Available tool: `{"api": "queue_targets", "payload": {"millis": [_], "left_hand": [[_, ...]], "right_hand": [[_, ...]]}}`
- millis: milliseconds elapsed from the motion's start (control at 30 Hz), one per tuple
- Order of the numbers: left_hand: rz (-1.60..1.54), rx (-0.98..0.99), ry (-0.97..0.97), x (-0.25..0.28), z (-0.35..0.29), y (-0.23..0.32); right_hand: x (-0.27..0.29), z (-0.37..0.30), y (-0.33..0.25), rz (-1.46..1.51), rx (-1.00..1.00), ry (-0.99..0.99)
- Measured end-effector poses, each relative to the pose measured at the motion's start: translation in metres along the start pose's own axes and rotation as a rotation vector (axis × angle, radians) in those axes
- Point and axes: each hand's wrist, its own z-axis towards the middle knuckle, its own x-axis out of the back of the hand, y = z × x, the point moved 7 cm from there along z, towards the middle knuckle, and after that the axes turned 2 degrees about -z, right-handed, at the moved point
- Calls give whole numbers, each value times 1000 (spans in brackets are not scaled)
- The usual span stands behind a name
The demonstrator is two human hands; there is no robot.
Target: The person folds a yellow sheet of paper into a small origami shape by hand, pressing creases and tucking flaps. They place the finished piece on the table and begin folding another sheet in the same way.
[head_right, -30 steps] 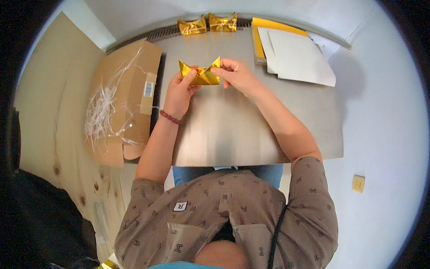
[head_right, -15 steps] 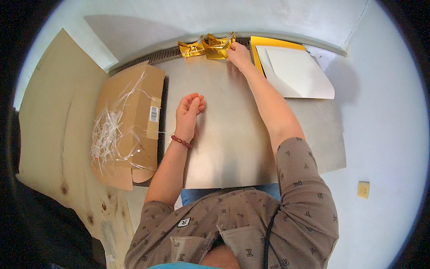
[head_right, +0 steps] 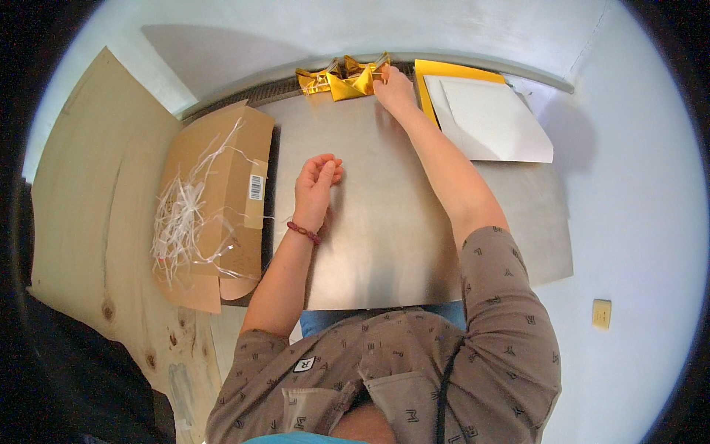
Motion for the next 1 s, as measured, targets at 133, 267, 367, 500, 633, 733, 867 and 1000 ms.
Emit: {"api": "queue_targets", "payload": {"millis": [133, 267, 367, 500, 633, 733, 867, 1000], "left_hand": [[0, -17, 10, -1, -3, 1], [7, -40, -1, 1, -8, 5], [97, -114, -55, -7, -17, 14], [218, -146, -235, -41, -42, 27], [286, -87, -512, -79, -88, 30], [339, -18, -573, -87, -106, 24], [176, 24, -485, -83, -104, 16], [192, 10, -447, -79, -100, 8]], "right_hand": [[64, -46, -37, 65, 140, -66], [163, -114, -56, -274, 437, -192], [215, -148, -25, -590, 428, -310], [253, -174, 23, -759, 440, -319], [266, -168, 49, -698, 369, -261], [265, -162, 53, -701, 366, -229], [264, -161, 47, -711, 458, -189], [262, -157, 51, -775, 495, -227]]}}
